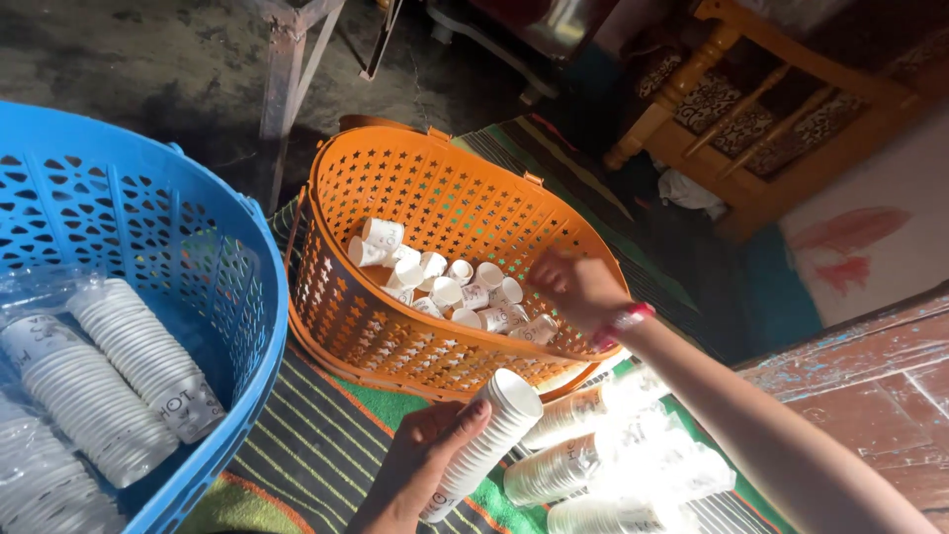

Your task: The person organizes paper cups by taking them from an orange basket, stacking them into small columns, and placing those columns into plastic bags by hand.

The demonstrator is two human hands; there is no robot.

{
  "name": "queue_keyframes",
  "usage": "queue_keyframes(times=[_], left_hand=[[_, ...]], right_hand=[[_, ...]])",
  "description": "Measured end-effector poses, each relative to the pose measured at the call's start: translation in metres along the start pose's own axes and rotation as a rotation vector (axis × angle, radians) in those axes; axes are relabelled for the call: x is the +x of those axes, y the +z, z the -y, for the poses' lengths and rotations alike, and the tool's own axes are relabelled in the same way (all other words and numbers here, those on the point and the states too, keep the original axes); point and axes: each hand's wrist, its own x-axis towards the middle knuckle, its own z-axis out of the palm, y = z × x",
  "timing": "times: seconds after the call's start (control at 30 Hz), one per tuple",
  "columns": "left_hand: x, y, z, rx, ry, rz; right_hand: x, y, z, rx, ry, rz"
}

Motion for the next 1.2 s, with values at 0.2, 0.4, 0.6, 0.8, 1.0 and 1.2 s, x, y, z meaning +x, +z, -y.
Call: queue_keyframes(times=[0.2, 0.4, 0.6, 0.8, 1.0, 1.2], left_hand=[[-0.001, 0.002, -0.012, -0.028, -0.028, 0.012], [-0.001, -0.003, -0.007, 0.037, -0.029, 0.037], [-0.006, 0.0, -0.016, 0.012, -0.026, 0.031], [-0.004, 0.0, -0.009, 0.075, 0.009, 0.012], [-0.017, 0.012, -0.029, 0.06, -0.028, -0.012], [-0.02, 0.011, -0.027, 0.101, -0.07, -0.043]], right_hand=[[0.084, 0.132, -0.137, -0.202, -0.143, 0.762], [0.086, 0.163, -0.129, -0.179, 0.072, 0.806], [0.085, 0.134, -0.101, -0.276, -0.137, 0.63], [0.044, 0.077, -0.066, -0.102, -0.126, 0.457], [-0.014, -0.011, 0.016, 0.024, 0.181, 0.159], [-0.078, -0.054, 0.016, 0.283, -0.197, -0.121]])
